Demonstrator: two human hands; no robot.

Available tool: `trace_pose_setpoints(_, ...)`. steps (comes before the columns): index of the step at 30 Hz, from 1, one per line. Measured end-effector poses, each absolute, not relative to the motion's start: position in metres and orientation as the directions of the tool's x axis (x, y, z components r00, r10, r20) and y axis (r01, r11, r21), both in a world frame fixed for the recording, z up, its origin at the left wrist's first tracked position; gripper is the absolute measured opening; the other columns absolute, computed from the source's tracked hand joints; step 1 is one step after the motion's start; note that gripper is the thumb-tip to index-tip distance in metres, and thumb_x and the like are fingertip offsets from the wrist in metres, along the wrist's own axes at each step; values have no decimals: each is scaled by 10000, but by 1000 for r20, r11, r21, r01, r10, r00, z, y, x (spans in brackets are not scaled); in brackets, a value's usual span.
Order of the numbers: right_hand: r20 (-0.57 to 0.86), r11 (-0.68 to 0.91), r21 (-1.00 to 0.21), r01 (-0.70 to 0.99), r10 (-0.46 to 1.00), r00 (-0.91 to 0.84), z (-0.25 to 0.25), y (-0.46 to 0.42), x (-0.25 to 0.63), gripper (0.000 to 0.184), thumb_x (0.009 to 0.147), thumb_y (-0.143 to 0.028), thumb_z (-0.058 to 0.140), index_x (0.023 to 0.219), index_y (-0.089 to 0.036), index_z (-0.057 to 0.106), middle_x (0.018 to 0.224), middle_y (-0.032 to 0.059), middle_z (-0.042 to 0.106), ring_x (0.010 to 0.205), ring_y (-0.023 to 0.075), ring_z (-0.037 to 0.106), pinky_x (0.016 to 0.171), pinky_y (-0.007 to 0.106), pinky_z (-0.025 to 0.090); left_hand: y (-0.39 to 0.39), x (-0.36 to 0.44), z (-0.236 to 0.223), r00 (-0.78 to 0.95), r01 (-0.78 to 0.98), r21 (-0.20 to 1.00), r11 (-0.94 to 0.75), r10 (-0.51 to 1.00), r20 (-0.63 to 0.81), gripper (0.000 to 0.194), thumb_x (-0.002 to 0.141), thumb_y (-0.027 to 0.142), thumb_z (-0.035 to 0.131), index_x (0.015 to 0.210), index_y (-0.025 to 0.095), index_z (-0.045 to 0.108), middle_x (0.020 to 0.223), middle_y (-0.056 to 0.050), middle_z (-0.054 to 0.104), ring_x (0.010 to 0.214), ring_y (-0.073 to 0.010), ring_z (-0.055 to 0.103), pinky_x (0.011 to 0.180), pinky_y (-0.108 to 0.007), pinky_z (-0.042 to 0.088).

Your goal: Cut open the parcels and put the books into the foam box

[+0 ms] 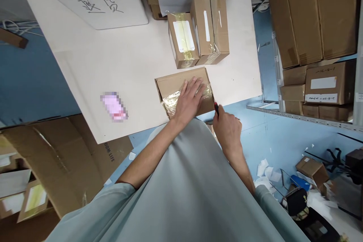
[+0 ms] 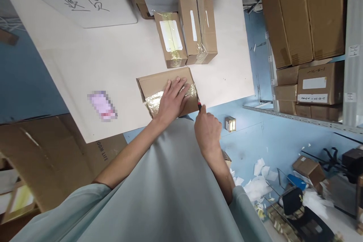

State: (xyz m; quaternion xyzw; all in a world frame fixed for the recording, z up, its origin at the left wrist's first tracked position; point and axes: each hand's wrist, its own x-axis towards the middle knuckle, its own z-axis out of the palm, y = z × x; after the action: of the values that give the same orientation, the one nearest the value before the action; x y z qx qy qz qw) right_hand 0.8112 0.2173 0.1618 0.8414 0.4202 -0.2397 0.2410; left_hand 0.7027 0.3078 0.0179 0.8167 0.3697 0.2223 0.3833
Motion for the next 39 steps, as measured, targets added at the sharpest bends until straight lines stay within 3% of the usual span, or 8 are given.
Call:
trace_pose_setpoints(10,-504,-572,36,820,698,509,175,218,819,505,1240,-365,363,1685,-245,570,1065,112,865,923,268,811,764,299,462,306,701,19,629,456,757,-468,771,99,449,1203,418,446,1594,295,629,1763,-119,559,1729,-333,404,1452,-694,218)
trace_pose_setpoints(14,-492,-566,-16,824,722,486,161,238,825,488,1232,-319,368,1665,-231,576,1144,115,865,1019,274,808,790,301,473,304,701,19,631,457,757,-468,770,94,461,1200,402,458,1617,278,613,1767,-139,549,1731,-349,397,1449,-711,207)
trace_pose_setpoints(23,-555,-564,127,816,641,530,142,218,815,460,1212,-265,366,1592,-154,599,1069,165,860,959,294,831,785,325,511,303,702,8,631,498,701,-511,768,112,456,1202,351,473,1632,268,600,1784,-136,529,1734,-322,395,1460,-643,229)
trace_pose_setpoints(26,-585,-574,103,812,626,516,149,200,820,448,1197,-275,405,1559,-178,651,999,141,864,904,303,828,755,332,506,304,700,5,631,496,678,-542,761,147,453,1210,356,453,1620,242,610,1782,-158,525,1732,-329,397,1454,-647,244)
trace_pose_setpoints(29,-567,-591,-82,803,690,450,163,185,830,431,1179,-321,445,1503,-226,714,922,94,860,852,295,820,744,329,515,307,688,8,626,465,684,-562,755,195,472,1209,375,462,1651,265,584,1786,-157,521,1732,-335,396,1444,-673,254)
trace_pose_setpoints(33,-376,-603,-459,652,797,472,161,181,851,478,1161,-511,461,1461,-246,721,966,64,872,779,267,820,761,343,576,308,644,14,609,434,695,-573,756,242,488,1202,422,503,1672,312,581,1778,-131,538,1726,-334,409,1434,-679,278)
trace_pose_setpoints(36,-358,-607,-595,526,787,503,116,202,873,505,1138,-625,453,1190,-220,751,988,78,869,715,233,802,744,341,594,302,594,15,544,480,686,-547,799,256,491,1199,474,505,1653,321,610,1768,-123,553,1716,-338,428,1416,-673,325)
trace_pose_setpoints(39,-399,-570,-685,453,815,421,46,233,888,450,1099,-609,477,1130,-215,693,1164,123,865,837,235,829,713,325,596,289,542,15,431,555,680,-479,865,256,512,1202,512,478,1658,321,611,1783,-126,532,1710,-346,437,1389,-655,385)
